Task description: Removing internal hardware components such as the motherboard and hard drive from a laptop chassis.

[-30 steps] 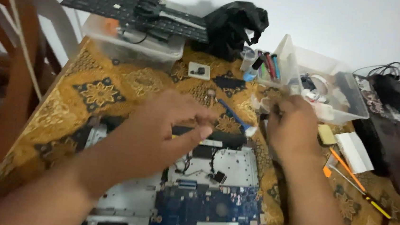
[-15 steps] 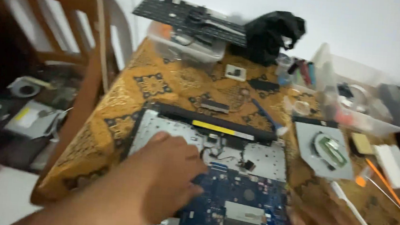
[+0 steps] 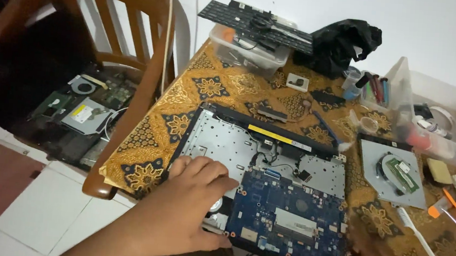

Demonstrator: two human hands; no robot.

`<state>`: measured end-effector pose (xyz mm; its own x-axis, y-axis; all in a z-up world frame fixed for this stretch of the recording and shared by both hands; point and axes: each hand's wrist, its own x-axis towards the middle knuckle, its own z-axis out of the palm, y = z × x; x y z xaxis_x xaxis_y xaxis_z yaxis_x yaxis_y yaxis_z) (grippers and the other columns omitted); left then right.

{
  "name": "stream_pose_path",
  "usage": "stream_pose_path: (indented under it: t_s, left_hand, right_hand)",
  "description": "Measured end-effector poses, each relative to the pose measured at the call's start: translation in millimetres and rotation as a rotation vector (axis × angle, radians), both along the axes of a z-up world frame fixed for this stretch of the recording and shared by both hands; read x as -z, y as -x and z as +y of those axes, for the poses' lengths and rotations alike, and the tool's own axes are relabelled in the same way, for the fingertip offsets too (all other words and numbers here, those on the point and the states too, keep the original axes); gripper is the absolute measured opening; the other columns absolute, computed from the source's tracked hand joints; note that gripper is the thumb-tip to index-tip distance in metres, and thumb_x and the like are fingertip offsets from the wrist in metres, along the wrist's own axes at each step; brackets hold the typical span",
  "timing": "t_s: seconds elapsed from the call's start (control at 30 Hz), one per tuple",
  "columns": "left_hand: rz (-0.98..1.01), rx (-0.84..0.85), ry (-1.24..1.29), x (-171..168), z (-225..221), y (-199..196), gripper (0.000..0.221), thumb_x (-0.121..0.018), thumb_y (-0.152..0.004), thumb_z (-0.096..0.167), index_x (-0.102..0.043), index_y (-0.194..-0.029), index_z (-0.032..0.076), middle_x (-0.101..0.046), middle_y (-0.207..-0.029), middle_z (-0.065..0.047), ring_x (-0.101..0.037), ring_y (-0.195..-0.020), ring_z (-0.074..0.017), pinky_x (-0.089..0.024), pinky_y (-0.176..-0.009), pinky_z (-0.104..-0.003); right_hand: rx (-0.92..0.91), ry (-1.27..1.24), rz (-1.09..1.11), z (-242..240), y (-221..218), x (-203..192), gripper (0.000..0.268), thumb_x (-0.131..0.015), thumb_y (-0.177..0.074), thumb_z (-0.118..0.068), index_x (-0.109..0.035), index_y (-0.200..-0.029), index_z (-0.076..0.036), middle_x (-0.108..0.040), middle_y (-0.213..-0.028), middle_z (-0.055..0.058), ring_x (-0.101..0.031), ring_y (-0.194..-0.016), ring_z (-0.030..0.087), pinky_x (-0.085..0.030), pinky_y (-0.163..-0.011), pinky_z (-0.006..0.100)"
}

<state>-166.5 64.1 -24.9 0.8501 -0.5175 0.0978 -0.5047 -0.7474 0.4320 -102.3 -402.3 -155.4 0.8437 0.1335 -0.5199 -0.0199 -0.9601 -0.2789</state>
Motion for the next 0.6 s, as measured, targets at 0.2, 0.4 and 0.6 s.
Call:
stream_pose_path:
  t_s: [0.2,0.4,0.6]
  left_hand:
    - [0.141,-0.029,-0.016,-5.1,-5.9,-6.9,0.082,-0.082,-0.076,0.062,-0.058,-0.137,0.014,-0.052,-0.120,-0.004,-0.044,-0.118,-0.0276,-0.025,-0.100,-0.047]
    - [0.327,-0.119,-0.094,-28.7,0.9,-5.9,0.092,-0.091,-0.080,0.051,-0.045,-0.154,0.019,-0.042,-0.156,-0.004,-0.026,-0.147,-0.0334,-0.019,-0.120,-0.058]
    - [0.099,0.116,-0.062,-6.3,30.6,-19.3,0.074,-0.081,-0.085,0.054,-0.060,-0.141,0.011,-0.057,-0.132,-0.010,-0.047,-0.125,-0.0323,-0.037,-0.102,-0.050]
  right_hand:
    - [0.377,-0.171,-0.378,98.0,68.3,-95.6,0.119,-0.104,-0.053,-0.027,-0.050,-0.156,-0.052,-0.078,-0.113,0.001,-0.076,-0.112,0.015,-0.054,-0.100,0.026]
    - [0.604,-0.180,-0.219,130.3,70.0,-134.0,0.109,-0.101,-0.062,-0.017,-0.052,-0.152,-0.054,-0.070,-0.132,-0.001,-0.066,-0.131,0.015,-0.046,-0.119,0.029]
    - [0.342,-0.094,-0.317,100.6,62.1,-101.4,0.111,-0.098,-0.062,-0.035,-0.047,-0.159,-0.050,-0.073,-0.094,0.001,-0.066,-0.092,0.017,-0.052,-0.087,0.033]
